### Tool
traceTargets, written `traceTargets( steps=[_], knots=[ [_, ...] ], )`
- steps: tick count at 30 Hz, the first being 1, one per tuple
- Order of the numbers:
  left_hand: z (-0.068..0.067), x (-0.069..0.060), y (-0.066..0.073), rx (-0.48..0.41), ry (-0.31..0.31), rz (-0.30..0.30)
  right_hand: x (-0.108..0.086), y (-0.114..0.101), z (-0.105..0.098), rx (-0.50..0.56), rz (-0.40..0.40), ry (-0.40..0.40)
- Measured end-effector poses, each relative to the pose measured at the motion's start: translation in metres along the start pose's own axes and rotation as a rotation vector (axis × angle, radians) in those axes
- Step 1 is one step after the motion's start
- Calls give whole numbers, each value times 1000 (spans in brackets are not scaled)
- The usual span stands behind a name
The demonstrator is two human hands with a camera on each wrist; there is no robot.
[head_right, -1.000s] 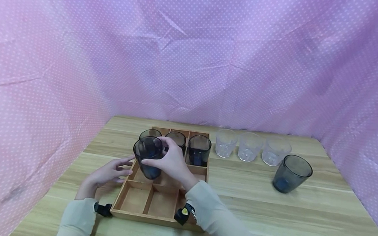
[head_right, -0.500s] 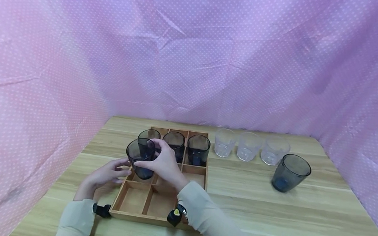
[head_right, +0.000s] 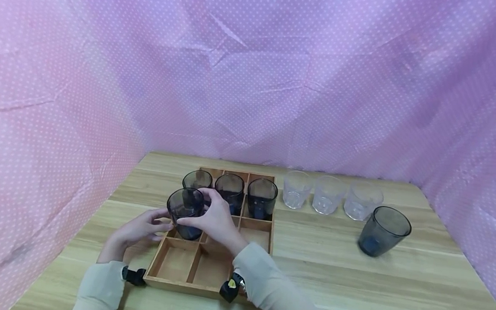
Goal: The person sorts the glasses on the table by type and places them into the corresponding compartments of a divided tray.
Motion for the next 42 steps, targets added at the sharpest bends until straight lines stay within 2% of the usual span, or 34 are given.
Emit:
traceTargets(
  steps=[16,24,31,42],
  knots=[
    [-4,3,0,-8,10,-9,3,7,2,-84,44,-24],
    [-1,2,0,-18,-12,2,1,13,6,-87,103,-46],
    [0,1,1,-19,-13,15,3,15,9,-129,115,-55],
    [0,-1,0,4,-9,13,3,18,14,-119,148,-55]
  ],
)
Point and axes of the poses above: each hand's wrist, its own x-axis towards the middle knuckle, its own z-axis out of the palm, y = z × x, the point moved 6 cm from there along x, towards the middle knuckle, and after that the axes turned 3 degrees about z, right-handed, at the moved point
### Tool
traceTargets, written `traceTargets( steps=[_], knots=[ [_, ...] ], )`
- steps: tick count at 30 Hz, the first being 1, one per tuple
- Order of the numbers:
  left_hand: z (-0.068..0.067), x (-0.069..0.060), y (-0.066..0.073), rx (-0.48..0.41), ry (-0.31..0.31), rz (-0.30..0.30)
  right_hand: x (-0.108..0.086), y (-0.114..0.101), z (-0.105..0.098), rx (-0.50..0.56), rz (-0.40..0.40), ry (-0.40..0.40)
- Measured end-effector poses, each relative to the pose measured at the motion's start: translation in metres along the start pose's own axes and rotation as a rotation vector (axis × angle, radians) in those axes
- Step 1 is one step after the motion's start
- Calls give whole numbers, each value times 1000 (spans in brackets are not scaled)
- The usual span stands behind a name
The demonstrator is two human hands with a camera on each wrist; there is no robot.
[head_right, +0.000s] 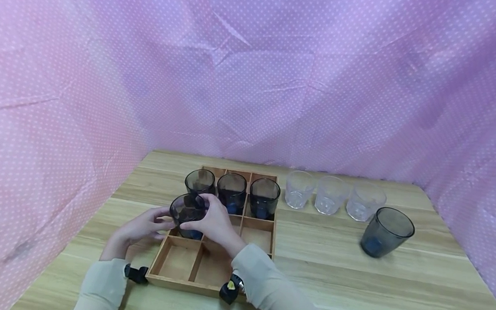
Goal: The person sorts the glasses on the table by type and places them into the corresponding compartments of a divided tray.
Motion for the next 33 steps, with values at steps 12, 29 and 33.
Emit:
traceTargets(
  steps=[12,29,33],
  knots=[
    [2,2,1,-2,-10,13,-7,3,-9,97,17,-28],
    [-1,-1,-3,-28,-14,1,-24,6,-27,167,-6,-66],
    [-1,0,-3,-30,-22,4,-33,4,-33,158,-8,-101]
  ],
)
Point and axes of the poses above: each hand's wrist, its own x-axis towards the middle knuckle, its own z-axis out of the palm, y = z × x, the point moved 6 cm from there along x, towards the middle knuckle, and after that the axes turned 3 degrees about z, right-handed, at the moved point
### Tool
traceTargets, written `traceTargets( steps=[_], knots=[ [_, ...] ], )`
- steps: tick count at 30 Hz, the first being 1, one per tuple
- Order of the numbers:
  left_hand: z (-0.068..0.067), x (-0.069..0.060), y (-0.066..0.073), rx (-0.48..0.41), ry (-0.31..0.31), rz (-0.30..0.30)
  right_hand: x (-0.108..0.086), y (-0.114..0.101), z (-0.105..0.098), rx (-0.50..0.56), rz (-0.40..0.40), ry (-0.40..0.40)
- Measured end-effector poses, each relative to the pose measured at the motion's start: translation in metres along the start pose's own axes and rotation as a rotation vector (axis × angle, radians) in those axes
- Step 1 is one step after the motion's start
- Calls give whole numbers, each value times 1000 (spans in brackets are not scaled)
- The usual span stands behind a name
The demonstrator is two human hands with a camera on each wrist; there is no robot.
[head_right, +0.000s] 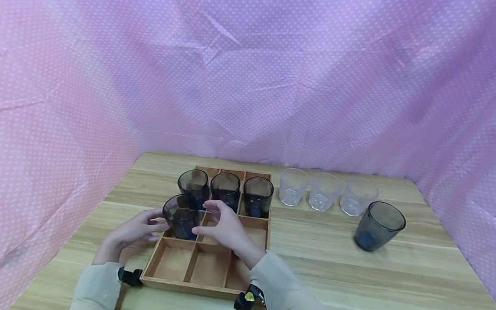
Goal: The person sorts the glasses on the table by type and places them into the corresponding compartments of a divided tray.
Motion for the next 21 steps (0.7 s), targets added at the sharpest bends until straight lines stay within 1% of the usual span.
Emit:
traceTargets(
  steps=[3,6,10,15,21],
  knots=[
    [0,0,0,2,-4,5,-7,-2,-3,-47,-3,-31],
    [0,0,0,8,-1,10,-12,-4,-6,-83,-25,-61],
    [-1,0,0,12,-2,10,-17,-5,-7,-96,-54,-85],
    [-1,1,0,6,-9,7,-24,-7,-11,-89,-56,-85],
    [-1,2,-1,6,-12,12,-30,-3,-22,-108,-50,-70]
  ],
)
Point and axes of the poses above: each hand's wrist, its own x-axis towards the middle knuckle, its own z-axis out of the palm, y = z × x, the point moved 6 cm from there along x, towards the middle knuckle, and after that the axes turned 3 degrees about z, right-handed, at the moved point
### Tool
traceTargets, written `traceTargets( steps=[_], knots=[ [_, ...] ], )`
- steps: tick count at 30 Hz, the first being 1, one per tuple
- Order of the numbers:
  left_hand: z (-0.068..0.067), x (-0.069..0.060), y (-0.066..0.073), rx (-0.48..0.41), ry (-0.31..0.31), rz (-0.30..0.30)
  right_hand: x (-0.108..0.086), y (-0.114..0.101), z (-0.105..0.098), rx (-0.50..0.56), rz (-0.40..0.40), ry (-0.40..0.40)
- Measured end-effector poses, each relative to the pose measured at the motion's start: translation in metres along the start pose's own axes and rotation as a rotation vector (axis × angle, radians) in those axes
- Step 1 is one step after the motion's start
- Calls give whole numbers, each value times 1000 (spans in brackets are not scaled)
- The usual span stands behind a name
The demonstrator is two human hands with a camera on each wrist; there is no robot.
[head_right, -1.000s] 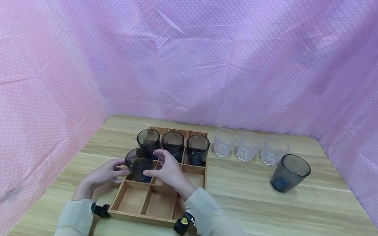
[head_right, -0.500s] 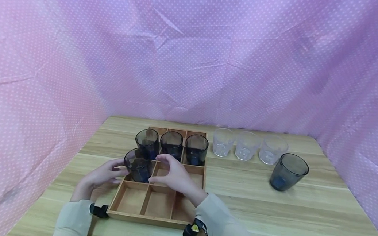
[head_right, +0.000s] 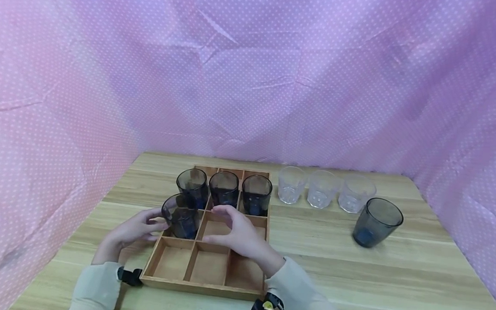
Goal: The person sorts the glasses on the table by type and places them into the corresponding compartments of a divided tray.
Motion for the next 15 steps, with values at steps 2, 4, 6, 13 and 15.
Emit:
traceTargets(
  steps=[2,4,6,13,15],
  knots=[
    [0,1,0,-3,-4,2,-2,3,-3,1,-2,4],
    [-1,1,0,-6,-4,3,-5,5,-6,1,-7,8],
    [-1,1,0,-4,-4,2,-7,8,-9,2,-14,14],
    [-2,0,-1,-2,-4,-8,-15,16,-22,21,-1,38],
    [-2,0,-1,-3,-4,-9,-17,18,-26,40,1,46]
  ],
)
Point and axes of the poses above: each hand's wrist, its own x-axis towards the middle knuckle, its own z-axis out of the palm, y = z × x, the point moved 6 cm from there along x, towards the middle knuckle, and after that the axes turned 3 degrees about z, right-handed, at the moved point
